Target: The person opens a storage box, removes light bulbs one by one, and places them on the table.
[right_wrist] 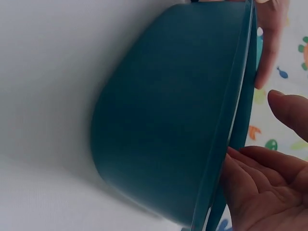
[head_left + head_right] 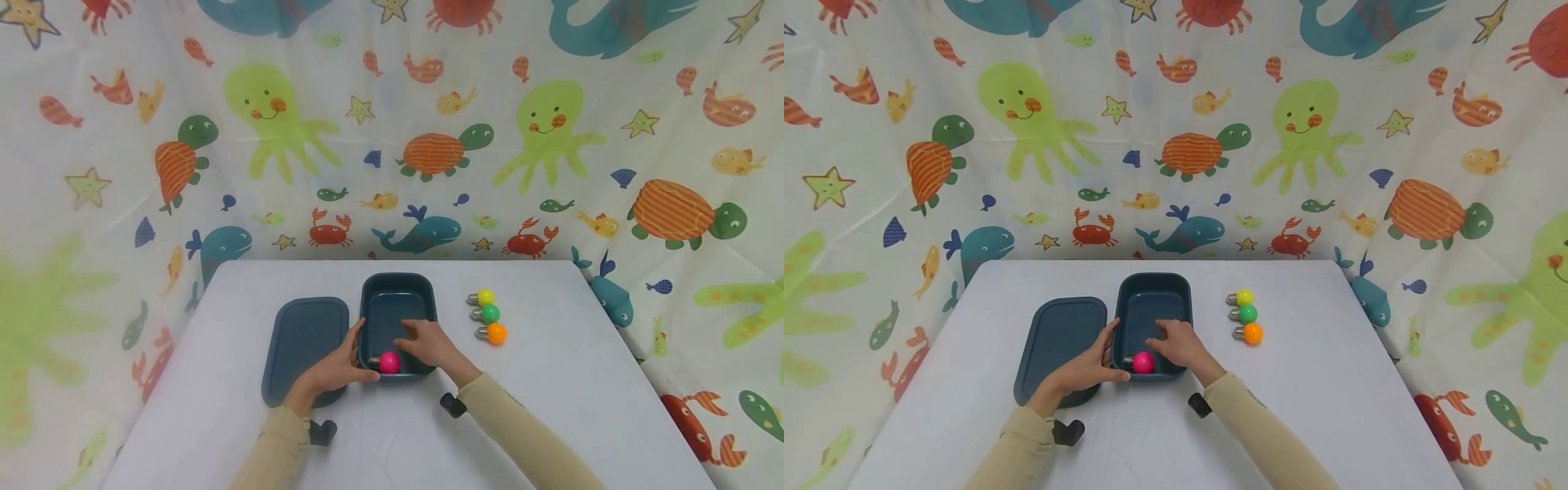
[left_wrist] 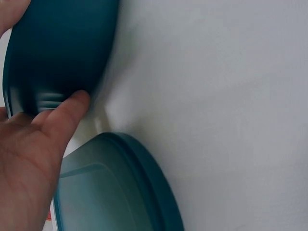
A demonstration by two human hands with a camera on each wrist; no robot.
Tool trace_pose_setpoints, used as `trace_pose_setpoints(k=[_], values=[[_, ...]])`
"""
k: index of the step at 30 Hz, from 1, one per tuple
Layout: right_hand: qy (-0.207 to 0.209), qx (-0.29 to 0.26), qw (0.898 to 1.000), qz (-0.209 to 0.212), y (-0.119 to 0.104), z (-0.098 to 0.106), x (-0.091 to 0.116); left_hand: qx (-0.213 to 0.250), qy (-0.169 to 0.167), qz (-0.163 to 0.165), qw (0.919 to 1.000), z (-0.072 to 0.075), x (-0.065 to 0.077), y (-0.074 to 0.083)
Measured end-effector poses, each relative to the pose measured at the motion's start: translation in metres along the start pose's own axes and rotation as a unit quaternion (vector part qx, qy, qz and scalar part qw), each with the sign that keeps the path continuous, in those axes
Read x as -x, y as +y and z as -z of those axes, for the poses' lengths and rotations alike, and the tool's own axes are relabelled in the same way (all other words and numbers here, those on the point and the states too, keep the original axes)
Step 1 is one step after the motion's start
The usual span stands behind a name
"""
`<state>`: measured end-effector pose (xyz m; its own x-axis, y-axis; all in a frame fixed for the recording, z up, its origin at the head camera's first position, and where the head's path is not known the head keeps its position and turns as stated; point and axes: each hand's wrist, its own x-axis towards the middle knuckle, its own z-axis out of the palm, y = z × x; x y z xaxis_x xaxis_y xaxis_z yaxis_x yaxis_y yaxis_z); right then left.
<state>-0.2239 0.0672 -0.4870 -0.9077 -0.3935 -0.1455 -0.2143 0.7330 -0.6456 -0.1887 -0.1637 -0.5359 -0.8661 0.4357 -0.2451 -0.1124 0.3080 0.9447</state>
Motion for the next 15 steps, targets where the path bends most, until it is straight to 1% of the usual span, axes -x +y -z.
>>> trace_pose_setpoints(k=[5, 15], values=[[-0.014, -0.005, 1.0, 0.007, -0.003, -0.006, 0.0, -0.003, -0.002, 0.0, 1.0, 0.0, 0.0, 0.002], [-0.056, 0.009, 0.998, 0.018, -0.008, -0.016, 0.001, 0.005, -0.007, -0.008, 0.9999, 0.001, 0.0, 0.001]])
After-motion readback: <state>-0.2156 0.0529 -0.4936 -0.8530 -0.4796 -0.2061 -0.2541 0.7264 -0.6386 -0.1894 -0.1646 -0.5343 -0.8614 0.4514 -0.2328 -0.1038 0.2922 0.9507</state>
